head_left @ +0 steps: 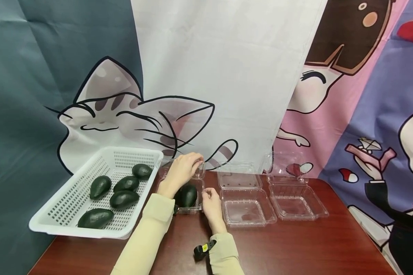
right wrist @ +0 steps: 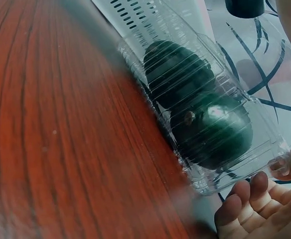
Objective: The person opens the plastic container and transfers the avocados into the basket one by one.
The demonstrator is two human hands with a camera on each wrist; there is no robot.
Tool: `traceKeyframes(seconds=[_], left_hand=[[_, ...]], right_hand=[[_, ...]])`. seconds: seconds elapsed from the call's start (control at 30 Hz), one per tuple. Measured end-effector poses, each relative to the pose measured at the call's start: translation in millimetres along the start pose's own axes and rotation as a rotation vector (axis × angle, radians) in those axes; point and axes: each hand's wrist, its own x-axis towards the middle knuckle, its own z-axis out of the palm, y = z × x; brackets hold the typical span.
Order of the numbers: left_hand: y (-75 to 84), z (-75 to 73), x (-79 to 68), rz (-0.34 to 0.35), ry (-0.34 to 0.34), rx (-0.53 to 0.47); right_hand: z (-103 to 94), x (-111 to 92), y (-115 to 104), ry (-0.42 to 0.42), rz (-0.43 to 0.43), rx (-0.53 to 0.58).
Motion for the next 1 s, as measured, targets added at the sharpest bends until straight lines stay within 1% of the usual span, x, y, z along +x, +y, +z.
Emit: traceKeyframes(seconds=[0.13, 0.3, 0.53, 0.57, 0.63, 0.77, 0.8, 0.9, 1.0], left_hand=[[-4.7, 1.7, 7.4, -0.009, -0.015, -0.023], [-11.3, 5.3, 16.8, -0.013, -0.021, -0.051], [-22.4, 16.2, 33.2, 0.0, 0.002, -0.059], [-23.8, 17.7, 35.4, -0.005, -0.001, -0.048], [-26.1, 19.8, 38.5, -0.022, -0.004, 0.005], [-31.5, 23.4, 42.3, -0.09, -0.026, 0.155], [-32.8, 24.2, 42.9, -0.108, -0.034, 0.176], [-37.2, 28.2, 44.8, -0.145, -0.082, 0.202], [-41.8, 32.5, 45.7, -0.15, -0.135, 0.192]], right_hand=[[-0.2, 1, 2, 0.025, -0.023, -0.04], [0.9, -1, 3, 0.059, -0.036, -0.119], [4.7, -3, 4, 0.073, -0.007, -0.172], [5.3, -3, 4, 0.076, -0.004, -0.173], [6.4, -2, 5, 0.085, -0.005, -0.177], [8.0, -2, 5, 0.088, -0.014, -0.17], [8.1, -1, 5, 0.086, -0.019, -0.167], [7.7, 0, 5, 0.081, -0.031, -0.162], [7.0, 2, 6, 0.08, -0.037, -0.164]])
